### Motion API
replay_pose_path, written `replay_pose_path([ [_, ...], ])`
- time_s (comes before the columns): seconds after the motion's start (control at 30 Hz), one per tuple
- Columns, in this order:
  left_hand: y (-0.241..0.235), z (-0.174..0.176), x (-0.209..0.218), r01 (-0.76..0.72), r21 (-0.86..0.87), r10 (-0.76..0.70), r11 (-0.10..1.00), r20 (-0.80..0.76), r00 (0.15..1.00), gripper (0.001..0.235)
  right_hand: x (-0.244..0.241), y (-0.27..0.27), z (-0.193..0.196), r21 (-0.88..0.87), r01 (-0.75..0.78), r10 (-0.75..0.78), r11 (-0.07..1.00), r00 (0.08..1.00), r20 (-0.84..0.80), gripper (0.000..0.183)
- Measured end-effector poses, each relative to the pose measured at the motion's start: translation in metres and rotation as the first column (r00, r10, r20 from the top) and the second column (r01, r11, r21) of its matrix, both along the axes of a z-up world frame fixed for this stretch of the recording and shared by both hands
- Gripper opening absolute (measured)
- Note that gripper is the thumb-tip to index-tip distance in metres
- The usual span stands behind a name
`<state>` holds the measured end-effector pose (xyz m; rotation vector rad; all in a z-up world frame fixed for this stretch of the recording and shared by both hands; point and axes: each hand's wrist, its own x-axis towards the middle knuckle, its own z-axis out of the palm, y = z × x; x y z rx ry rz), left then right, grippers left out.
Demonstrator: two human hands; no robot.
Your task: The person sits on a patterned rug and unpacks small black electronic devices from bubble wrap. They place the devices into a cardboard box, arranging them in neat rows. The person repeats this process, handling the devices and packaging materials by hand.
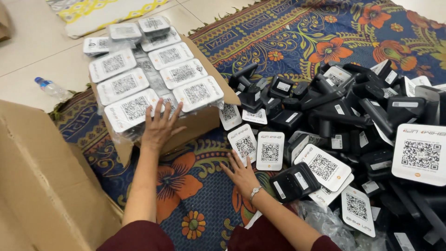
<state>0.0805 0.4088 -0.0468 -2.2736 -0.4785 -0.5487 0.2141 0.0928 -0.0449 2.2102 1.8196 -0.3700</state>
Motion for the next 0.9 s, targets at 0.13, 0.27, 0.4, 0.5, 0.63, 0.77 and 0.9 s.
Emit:
replay_pose_path([
  [0.13,0.041,-0.002,0.025,-0.019,-0.059,0.019,0.998,-0.004,1.000,0.101,0.007,0.000,-0.085,0.184,-0.007,-0.004,0.983,0.998,0.062,0.054],
  [0.27,0.082,-0.007,0.062,-0.095,-0.128,0.096,0.987,0.003,0.995,0.103,-0.007,0.010,-0.068,0.170,0.009,-0.027,0.985,0.994,0.106,0.055],
  [0.4,0.120,-0.011,0.113,-0.310,-0.248,0.303,0.918,-0.066,0.951,0.115,-0.004,0.010,-0.069,0.150,0.032,-0.044,0.988,0.996,0.078,0.052],
  [0.5,0.123,-0.005,0.140,-0.494,-0.372,0.459,0.786,-0.185,0.869,0.113,0.005,0.009,-0.066,0.146,0.052,-0.057,0.988,0.998,0.030,0.056],
  [0.63,0.099,-0.012,0.121,-0.504,-0.342,0.512,0.793,-0.072,0.856,0.093,-0.001,0.011,-0.048,0.072,0.046,-0.051,0.996,0.996,0.069,0.064],
  [0.77,0.055,0.004,0.080,-0.487,-0.338,0.505,0.805,-0.040,0.862,0.098,-0.005,0.018,-0.076,0.069,0.031,-0.042,0.997,0.986,0.161,0.056],
  [0.9,0.036,0.036,0.023,-0.477,-0.561,0.560,0.677,-0.028,0.828,0.093,-0.008,0.013,-0.067,-0.013,0.011,-0.007,1.000,0.961,0.276,0.060],
])
